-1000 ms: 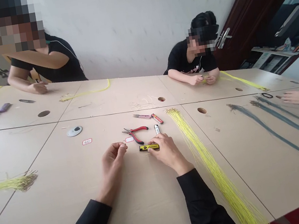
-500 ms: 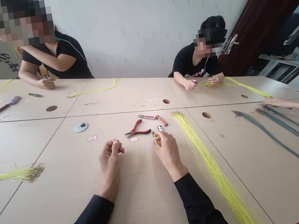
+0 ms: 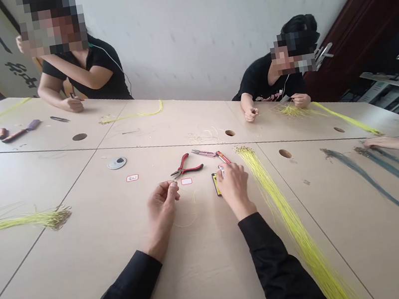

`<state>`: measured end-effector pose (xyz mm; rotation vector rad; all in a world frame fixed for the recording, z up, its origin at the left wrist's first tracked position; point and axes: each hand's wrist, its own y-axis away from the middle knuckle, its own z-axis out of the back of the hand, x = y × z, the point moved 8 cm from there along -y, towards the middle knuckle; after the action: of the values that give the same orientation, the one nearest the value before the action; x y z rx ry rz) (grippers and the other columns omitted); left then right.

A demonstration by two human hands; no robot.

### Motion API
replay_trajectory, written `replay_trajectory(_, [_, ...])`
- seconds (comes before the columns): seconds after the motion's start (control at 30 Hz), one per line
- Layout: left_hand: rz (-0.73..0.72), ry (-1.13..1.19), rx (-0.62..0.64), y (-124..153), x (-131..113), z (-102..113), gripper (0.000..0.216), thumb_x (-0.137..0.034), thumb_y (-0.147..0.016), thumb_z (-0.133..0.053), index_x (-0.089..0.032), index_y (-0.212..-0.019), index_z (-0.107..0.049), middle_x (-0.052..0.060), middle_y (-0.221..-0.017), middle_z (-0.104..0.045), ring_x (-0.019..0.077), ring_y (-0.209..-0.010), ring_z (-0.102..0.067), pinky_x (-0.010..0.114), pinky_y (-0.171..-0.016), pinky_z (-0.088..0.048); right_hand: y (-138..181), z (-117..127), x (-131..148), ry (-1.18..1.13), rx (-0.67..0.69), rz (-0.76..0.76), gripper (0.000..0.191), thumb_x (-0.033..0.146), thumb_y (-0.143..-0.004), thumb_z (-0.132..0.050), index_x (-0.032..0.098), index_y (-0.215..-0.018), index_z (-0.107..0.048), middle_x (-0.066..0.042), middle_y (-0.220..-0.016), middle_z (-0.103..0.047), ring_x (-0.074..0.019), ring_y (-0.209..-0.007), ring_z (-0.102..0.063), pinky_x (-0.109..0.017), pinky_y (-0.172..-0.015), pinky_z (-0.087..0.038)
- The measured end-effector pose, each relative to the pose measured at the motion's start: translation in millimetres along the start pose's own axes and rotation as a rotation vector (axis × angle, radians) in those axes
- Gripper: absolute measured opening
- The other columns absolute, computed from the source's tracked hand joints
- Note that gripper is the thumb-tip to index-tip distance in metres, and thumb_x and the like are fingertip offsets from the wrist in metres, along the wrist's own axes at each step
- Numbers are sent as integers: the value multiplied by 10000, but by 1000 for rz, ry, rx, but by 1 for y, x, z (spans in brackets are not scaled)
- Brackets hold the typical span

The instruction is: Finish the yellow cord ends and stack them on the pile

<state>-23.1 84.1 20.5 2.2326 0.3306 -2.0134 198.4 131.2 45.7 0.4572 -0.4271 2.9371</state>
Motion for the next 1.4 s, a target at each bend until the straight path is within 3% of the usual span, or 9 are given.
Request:
replay_trajectory(0.13, [-43,-25,45,1,-2,-6,217,-393,-890,-604,-184,-833,-614,-3,-727,-567,129,-670,-509,245,-640,-399,-1,-3,-35,67,68,-110,256,310,-891,-597,154,-1040,-734,-215,-1076,-676,-394,-1079,-562,-503,-856,-432])
replay_trajectory(0.27, [-51,-29,102,2,-4,-13,193,-367,-870,-605,-180,-820,-606,1,-755,-590,122,-667,-506,242,-656,-404,8,2,-42,-171,7,-137,164,268,-852,-577,172,-970,-638,-169,-997,-685,-327,-983,-618,-450,-843,-449])
replay_trajectory(0.4, [-42,-67,209,6,-2,-23,211,-371,-884,-601,-172,-814,-603,3,-766,-591,120,-686,-514,236,-664,-412,34,1,-17,-751,77,-123,271,379,-885,-558,209,-1077,-469,-34,-845,-630,-204,-722,-622,-343,-697,-496])
replay_trajectory(0.53, [-66,-114,283,8,1,-29,208,-364,-897,-605,-165,-837,-620,11,-790,-604,127,-717,-531,242,-685,-429,57,-6,25,-1105,296,-75,289,425,-886,-595,209,-1067,-531,40,-739,-516,-124,-540,-508,-273,-533,-473])
replay_trajectory(0.73, [-80,-154,352,9,5,-34,239,-383,-907,-605,-155,-845,-640,24,-793,-626,133,-715,-546,247,-679,-435,62,-7,35,-1111,377,-33,341,496,-876,-643,165,-955,-671,18,-673,-505,-118,-539,-464,-260,-502,-452])
replay_trajectory(1.13, [-53,-163,392,12,6,-39,237,-382,-898,-610,-153,-846,-636,5,-736,-592,112,-640,-488,237,-604,-392,61,1,35,-1007,336,66,327,497,-911,-618,174,-921,-667,27,-658,-505,-115,-551,-469,-256,-555,-417])
replay_trajectory(1.4, [-24,-121,330,9,5,-32,267,-416,-887,-636,-152,-853,-659,17,-786,-635,123,-690,-539,240,-648,-425,63,-7,31,-1085,354,-37,422,613,-931,-523,198,-952,-593,56,-635,-375,-104,-496,-379,-236,-455,-380])
